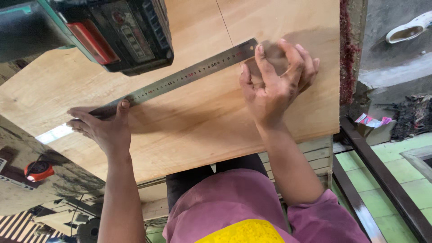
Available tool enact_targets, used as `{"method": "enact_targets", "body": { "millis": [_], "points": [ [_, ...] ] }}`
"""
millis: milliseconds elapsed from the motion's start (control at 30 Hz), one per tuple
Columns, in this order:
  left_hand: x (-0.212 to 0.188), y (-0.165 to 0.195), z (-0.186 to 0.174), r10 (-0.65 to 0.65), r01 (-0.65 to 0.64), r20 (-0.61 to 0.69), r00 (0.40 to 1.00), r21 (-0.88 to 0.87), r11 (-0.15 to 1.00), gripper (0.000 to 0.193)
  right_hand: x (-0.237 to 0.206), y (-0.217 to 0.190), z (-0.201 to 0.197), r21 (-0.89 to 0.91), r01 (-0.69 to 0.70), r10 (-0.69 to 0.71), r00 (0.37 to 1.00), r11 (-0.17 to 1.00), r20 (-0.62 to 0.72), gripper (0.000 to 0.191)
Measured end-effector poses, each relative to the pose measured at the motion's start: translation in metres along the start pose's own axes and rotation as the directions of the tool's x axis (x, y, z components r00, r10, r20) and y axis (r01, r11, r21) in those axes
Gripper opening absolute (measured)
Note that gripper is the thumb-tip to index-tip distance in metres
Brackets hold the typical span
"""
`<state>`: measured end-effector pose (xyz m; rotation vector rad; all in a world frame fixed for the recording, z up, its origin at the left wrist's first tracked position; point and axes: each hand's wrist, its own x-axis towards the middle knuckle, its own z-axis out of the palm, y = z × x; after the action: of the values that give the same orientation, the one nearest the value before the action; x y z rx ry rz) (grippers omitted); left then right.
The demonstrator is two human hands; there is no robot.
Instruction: The person measures a wooden board with a tape measure, then uses a metal ruler and a blue pen to mark multiple lines and points on the board. The person repositions the ruler several times to draw straight lines and mark specific measurements.
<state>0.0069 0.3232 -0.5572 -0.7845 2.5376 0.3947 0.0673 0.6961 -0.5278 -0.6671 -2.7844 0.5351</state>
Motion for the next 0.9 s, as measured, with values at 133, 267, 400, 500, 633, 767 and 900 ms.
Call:
{"method": "enact_targets", "body": {
  "millis": [133,267,400,500,633,767,900],
  "points": [
    [0.0,0.003,-0.001,-0.043,0.042,0.02,0.999,0.023,0.999,0.145,0.0,0.003,0.004,0.013,0.019,-0.019,1.0,1.0,-0.013,0.029],
    [-0.002,0.001,0.0,-0.013,0.013,0.008,1.0,-0.014,1.0,0.144,-0.001,0.006,0.006,0.023,0.019,-0.018,1.0,1.0,-0.019,0.029],
    [0.001,-0.001,0.002,-0.038,0.038,0.01,0.999,0.014,0.999,0.144,-0.002,0.007,0.006,0.016,0.02,-0.02,1.0,1.0,-0.005,0.029],
    [0.003,-0.004,0.004,-0.025,0.025,0.008,1.0,0.009,1.0,0.144,-0.003,0.008,0.006,0.009,0.024,-0.024,1.0,1.0,-0.008,0.029],
    [0.005,-0.012,0.007,0.015,-0.015,-0.011,1.0,0.008,1.0,0.147,-0.003,0.008,0.007,0.01,0.022,-0.022,1.0,1.0,-0.006,0.03],
    [0.007,-0.021,0.011,0.025,-0.025,-0.004,1.0,-0.008,1.0,0.147,-0.005,0.009,0.007,0.019,0.02,-0.02,1.0,1.0,0.003,0.031],
    [0.009,-0.022,0.012,0.018,-0.018,-0.003,1.0,-0.001,1.0,0.15,-0.006,0.011,0.011,-0.005,0.033,-0.033,0.999,0.999,-0.019,0.029]
  ]
}}
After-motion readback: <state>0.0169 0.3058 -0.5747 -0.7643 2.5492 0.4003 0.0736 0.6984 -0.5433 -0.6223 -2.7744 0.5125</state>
